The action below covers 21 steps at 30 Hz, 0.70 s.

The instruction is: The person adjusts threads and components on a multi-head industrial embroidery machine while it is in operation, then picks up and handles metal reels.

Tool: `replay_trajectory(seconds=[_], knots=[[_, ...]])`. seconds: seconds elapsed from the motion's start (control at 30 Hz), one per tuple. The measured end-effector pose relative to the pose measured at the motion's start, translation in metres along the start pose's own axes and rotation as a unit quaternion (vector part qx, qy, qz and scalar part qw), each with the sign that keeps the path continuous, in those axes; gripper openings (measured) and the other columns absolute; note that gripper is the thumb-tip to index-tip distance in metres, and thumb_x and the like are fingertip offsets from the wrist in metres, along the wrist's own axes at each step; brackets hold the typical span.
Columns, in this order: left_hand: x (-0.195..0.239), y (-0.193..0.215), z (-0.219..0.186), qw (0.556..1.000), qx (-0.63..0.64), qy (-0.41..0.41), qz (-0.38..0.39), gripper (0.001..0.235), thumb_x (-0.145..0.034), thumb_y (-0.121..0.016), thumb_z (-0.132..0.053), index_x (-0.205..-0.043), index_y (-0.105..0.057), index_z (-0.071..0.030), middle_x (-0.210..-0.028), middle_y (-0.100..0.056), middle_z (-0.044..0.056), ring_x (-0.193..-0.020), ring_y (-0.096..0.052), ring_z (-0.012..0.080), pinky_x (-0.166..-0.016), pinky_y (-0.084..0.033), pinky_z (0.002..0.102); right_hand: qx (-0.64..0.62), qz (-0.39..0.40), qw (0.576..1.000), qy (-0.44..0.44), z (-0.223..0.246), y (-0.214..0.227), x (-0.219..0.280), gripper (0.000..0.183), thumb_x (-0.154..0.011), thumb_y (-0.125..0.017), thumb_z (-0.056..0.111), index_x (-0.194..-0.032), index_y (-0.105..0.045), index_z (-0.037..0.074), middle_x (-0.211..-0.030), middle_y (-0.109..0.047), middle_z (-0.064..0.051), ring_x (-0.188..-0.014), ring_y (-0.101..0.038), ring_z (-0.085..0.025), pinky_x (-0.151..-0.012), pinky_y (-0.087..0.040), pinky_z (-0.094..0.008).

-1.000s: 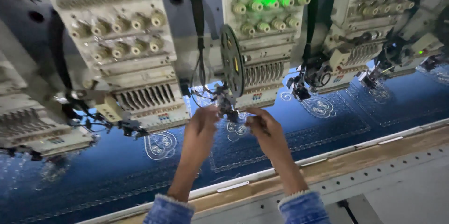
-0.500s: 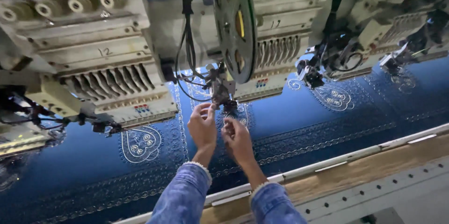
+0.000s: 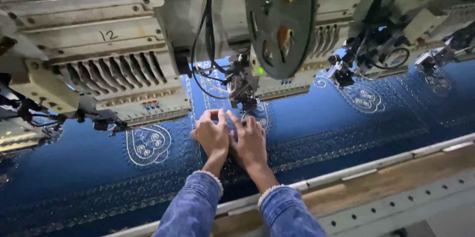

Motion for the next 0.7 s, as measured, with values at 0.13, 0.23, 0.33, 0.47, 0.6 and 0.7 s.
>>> replay_trajectory(seconds=[0.13,0.23,0.33,0.47,0.6,0.7], knots=[[-0.004,-0.006,0.003,1.0,0.006,0.025,0.008,0.021,-0.095,-0.061,-0.049,-0.097,-0.072,-0.031,-0.094,-0.076,-0.011,-0.1,-0.069,0.0152,-0.097,-0.038,0.037,0.094,-0.009,0.996,0.005,0.004,-0.004,0.001,0.063,-0.088,-0.056,0.043,-0.15,-0.047,0.05,-0.108,-0.051,0.001,-0.095,-0.063,-0.025,-0.086,-0.054,-0.042],[-0.003,0.001,0.004,0.999,0.015,0.042,0.018,0.026,-0.096,-0.059,-0.052,-0.098,-0.072,-0.03,-0.095,-0.077,-0.01,-0.101,-0.069,0.0169,-0.097,-0.038,0.038,0.038,0.031,0.999,-0.016,0.01,0.0,0.006,0.053,-0.092,-0.053,0.038,-0.145,-0.056,0.044,-0.109,-0.051,0.001,-0.1,-0.064,-0.025,-0.096,-0.051,-0.046],[-0.003,0.009,0.011,0.998,0.002,0.024,0.066,0.031,-0.094,-0.057,-0.061,-0.104,-0.071,-0.034,-0.103,-0.076,-0.01,-0.11,-0.066,0.0213,-0.102,-0.037,0.043,0.115,-0.059,0.991,0.023,0.023,0.013,0.012,0.044,-0.085,-0.055,0.042,-0.127,-0.066,0.04,-0.104,-0.052,0.001,-0.091,-0.065,-0.023,-0.085,-0.054,-0.042],[0.022,0.033,0.015,0.973,0.005,-0.194,0.127,0.036,-0.094,-0.065,-0.041,-0.124,-0.065,-0.022,-0.126,-0.068,0.006,-0.118,-0.063,0.0293,-0.099,-0.046,0.044,0.095,-0.022,0.994,0.039,0.038,0.023,0.027,0.044,-0.091,-0.055,0.037,-0.133,-0.066,0.026,-0.115,-0.054,-0.001,-0.108,-0.06,-0.026,-0.087,-0.052,-0.043],[0.066,0.107,0.047,0.925,-0.092,-0.314,0.194,0.04,-0.096,-0.06,-0.029,-0.133,-0.059,-0.015,-0.152,-0.049,0.011,-0.141,-0.044,0.0276,-0.109,-0.038,0.047,0.137,-0.018,0.987,0.078,0.083,0.03,0.065,0.05,-0.092,-0.062,0.039,-0.134,-0.062,0.011,-0.116,-0.059,-0.01,-0.11,-0.058,-0.03,-0.091,-0.048,-0.044],[0.074,0.15,0.123,0.923,-0.177,-0.273,0.206,0.051,-0.095,-0.062,-0.038,-0.142,-0.054,-0.022,-0.16,-0.04,0.007,-0.146,-0.037,0.0275,-0.112,-0.032,0.046,0.142,-0.007,0.988,0.057,0.122,0.018,0.092,0.062,-0.088,-0.066,0.055,-0.123,-0.062,0.004,-0.115,-0.064,-0.014,-0.108,-0.062,-0.033,-0.09,-0.051,-0.046]])
Point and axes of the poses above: each hand's wrist, its own x-axis away from the middle knuckle, its own y-axis out of the back of the hand, z = x × y, the point moved 9 cm from there along -x, towards the middle knuckle
